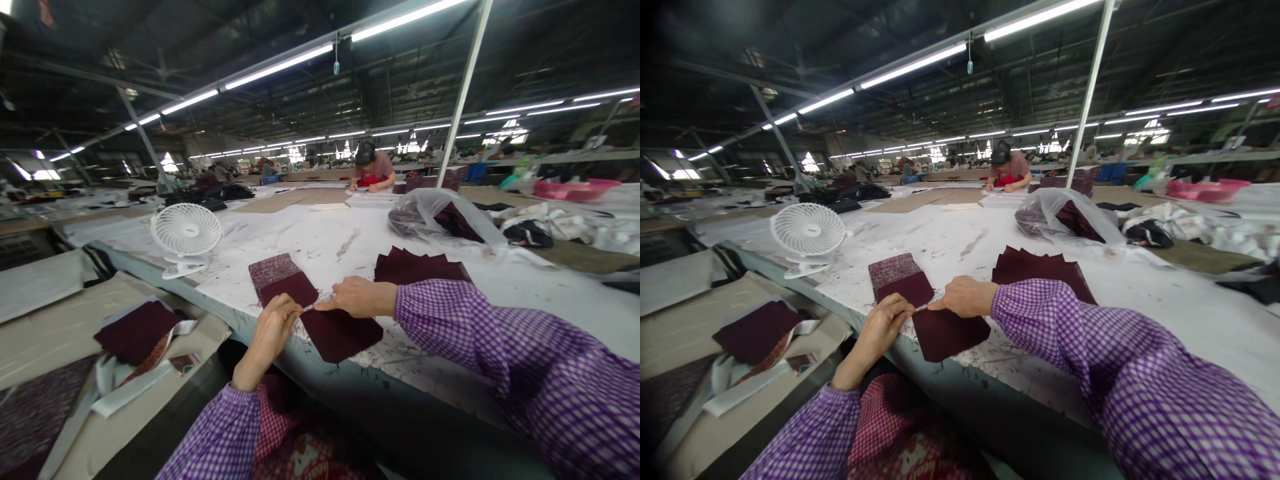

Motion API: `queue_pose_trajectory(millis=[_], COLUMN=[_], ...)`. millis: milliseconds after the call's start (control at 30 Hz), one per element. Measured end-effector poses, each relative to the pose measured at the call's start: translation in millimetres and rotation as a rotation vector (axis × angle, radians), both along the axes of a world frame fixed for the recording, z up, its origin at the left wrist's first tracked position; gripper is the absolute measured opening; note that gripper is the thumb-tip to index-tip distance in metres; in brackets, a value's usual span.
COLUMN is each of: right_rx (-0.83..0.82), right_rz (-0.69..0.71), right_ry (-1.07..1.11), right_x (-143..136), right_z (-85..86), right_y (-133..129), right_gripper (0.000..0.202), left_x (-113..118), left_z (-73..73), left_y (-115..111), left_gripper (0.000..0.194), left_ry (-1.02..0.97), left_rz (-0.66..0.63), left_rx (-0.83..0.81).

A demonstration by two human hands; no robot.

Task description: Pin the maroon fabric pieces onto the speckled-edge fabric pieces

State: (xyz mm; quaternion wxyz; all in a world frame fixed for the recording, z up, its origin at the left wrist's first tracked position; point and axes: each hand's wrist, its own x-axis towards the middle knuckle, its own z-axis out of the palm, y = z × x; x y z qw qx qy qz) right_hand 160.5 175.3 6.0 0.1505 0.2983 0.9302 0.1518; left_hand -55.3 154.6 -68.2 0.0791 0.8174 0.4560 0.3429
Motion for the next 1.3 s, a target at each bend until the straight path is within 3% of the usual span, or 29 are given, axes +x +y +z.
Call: queue_pose_trajectory(millis=[200,333,633,900,1033,1133,1200,1300], right_rx=[-0.037,-0.034,-0.04,-0.031,-0.035,-0.049,-0.058,-0.057], right_rz=[0.028,0.032,0.039,0.042,0.06,0.065,0.059,0.058], right_ry=[0.011,0.013,-0.011,-0.064,-0.068,-0.069,-0.072,-0.07], right_x=[0.6,3.4,2.1,-5.6,-7.0,-7.6,-8.2,-9.1], right_z=[3.5,5.2,6.6,9.4,9.7,10.3,10.9,11.5], right_y=[5.4,5.4,3.3,-2.1,-1.8,-0.9,-0.7,-0.6], right_gripper=[0.06,0.061,0.06,0.059,0.061,0.063,0.064,0.065], left_x=[1.7,10.3,11.0,12.5,1.8,-7.3,-8.9,-4.2], left_z=[1.9,-0.1,-5.5,-2.1,-4.3,-6.7,-6.2,-2.5], left_y=[2.0,4.6,-7.0,-9.0,-7.5,-4.6,-2.8,-1.0], left_gripper=[0.015,0.013,0.026,0.024,0.021,0.016,0.012,0.008], left_ry=[-0.12,-0.008,0.253,0.335,0.079,-0.186,-0.217,-0.112], left_rz=[0.083,0.104,0.13,0.114,0.018,0.059,0.081,0.088], left_rx=[-0.051,-0.032,0.248,0.272,0.143,0.014,-0.033,-0.041])
